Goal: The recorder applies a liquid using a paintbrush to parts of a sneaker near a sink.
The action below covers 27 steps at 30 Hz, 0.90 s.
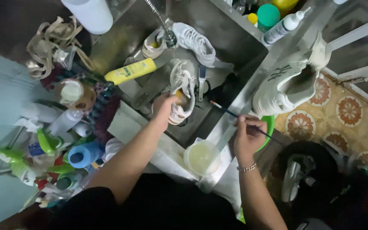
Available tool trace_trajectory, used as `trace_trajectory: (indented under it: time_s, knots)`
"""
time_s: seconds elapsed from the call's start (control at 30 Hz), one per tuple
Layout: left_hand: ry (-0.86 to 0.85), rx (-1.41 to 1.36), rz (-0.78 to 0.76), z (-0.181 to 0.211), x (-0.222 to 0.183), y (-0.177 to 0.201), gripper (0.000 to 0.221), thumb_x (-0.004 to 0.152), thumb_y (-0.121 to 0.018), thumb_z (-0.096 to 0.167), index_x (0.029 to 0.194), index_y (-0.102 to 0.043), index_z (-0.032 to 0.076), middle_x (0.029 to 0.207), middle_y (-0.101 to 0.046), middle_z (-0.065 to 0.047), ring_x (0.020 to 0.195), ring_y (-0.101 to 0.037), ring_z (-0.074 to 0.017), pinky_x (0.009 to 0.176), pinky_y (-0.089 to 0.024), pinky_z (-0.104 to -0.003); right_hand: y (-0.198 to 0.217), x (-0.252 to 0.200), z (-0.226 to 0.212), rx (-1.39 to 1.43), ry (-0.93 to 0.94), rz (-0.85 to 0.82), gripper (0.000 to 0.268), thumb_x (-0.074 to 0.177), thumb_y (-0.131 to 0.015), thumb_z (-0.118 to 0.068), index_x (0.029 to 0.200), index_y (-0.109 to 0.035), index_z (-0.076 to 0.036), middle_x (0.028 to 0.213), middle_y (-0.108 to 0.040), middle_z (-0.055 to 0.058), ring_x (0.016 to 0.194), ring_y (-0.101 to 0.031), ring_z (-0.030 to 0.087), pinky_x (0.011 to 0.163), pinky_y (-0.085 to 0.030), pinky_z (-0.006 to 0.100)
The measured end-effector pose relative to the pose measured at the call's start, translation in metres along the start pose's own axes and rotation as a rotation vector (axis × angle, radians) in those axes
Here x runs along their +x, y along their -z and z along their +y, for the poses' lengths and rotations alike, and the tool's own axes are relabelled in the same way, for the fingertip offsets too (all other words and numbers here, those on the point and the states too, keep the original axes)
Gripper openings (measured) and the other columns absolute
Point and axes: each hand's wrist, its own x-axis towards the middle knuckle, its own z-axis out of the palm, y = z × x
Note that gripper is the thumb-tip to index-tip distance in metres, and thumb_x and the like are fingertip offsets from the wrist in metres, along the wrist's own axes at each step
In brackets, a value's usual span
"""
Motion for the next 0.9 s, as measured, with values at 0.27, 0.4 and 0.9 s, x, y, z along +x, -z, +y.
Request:
trace_trajectory:
  time_s: [0.27,0.4,0.9]
  knots:
    - [0.262,-0.011,-0.083,-0.022,0.078,-0.026,0.025,0.078,-0.068,0.016,0.094,-0.068,-0.003,0.087,-0.071,-0.018,0.066,-0.072,-0.0289,0.058,-0.062,-0.042,0.003,0.009,0.008,0.046,-0.051,-0.06,0.021,0.1,-0.065,0.007,0.101,-0.048,-0.005,0.111,-0.069,0.015,0.093,-0.065,0.014,0.079,-0.057,0.027]
    - [0.327,0.125,-0.22,-0.058,0.145,-0.036,0.028,0.082,-0.066,0.022,0.102,-0.071,0.002,0.092,-0.074,-0.014,0.077,-0.074,-0.0238,0.068,-0.062,-0.037,0.002,0.009,0.004,0.005,-0.09,-0.053,0.02,0.099,-0.065,0.007,0.1,-0.049,-0.004,0.112,-0.067,0.016,0.092,-0.066,0.014,0.078,-0.058,0.027]
    - [-0.566,0.725,0.87,-0.021,0.379,0.115,0.038,0.084,-0.064,0.019,0.118,-0.065,0.002,0.116,-0.071,-0.024,0.11,-0.068,-0.0415,0.097,-0.053,-0.045,0.007,0.002,0.013,-0.021,-0.026,-0.003,0.021,0.098,-0.065,0.008,0.099,-0.048,-0.003,0.112,-0.067,0.02,0.09,-0.064,0.017,0.078,-0.056,0.029]
